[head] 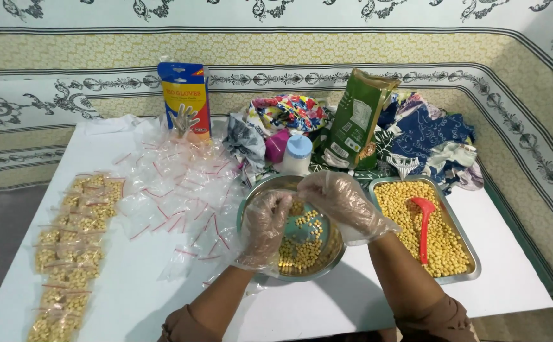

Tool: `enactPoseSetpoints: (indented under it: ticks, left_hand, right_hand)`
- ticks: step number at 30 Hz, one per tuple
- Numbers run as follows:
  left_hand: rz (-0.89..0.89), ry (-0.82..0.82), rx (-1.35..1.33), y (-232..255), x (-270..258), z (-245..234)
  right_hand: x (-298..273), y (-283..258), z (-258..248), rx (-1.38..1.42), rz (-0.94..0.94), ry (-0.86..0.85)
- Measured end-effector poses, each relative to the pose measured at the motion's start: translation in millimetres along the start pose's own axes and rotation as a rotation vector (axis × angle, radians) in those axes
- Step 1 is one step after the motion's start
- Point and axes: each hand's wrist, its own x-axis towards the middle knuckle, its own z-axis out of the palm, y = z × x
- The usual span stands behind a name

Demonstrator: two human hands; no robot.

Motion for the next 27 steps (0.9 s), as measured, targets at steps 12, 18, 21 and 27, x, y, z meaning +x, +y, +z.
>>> enactPoseSetpoints:
  ticks: [12,18,21,27]
  left_hand:
    - [0.032,0.285,0.029,-11.3,-8.6,-1.8]
    - [-0.109,0.263,0.016,11.6,-11.5,-66.6]
    - [-0.091,0.321,0.121,-1.4,-10.9,-104.2]
    - [-0.105,0.473,0.047,-17.2,-20.0,-185.0]
  right_hand:
    - [17.5,-3.0,27.2,0.032,-0.456,0.150]
    - [26.9,-54.6,60.0,0.179,-0.456,0.046]
    - [39.0,-82.5,97.6,0.221,-0.524,0.001]
    - [68.2,-138.8,153.9,0.182,-0.610,-0.056]
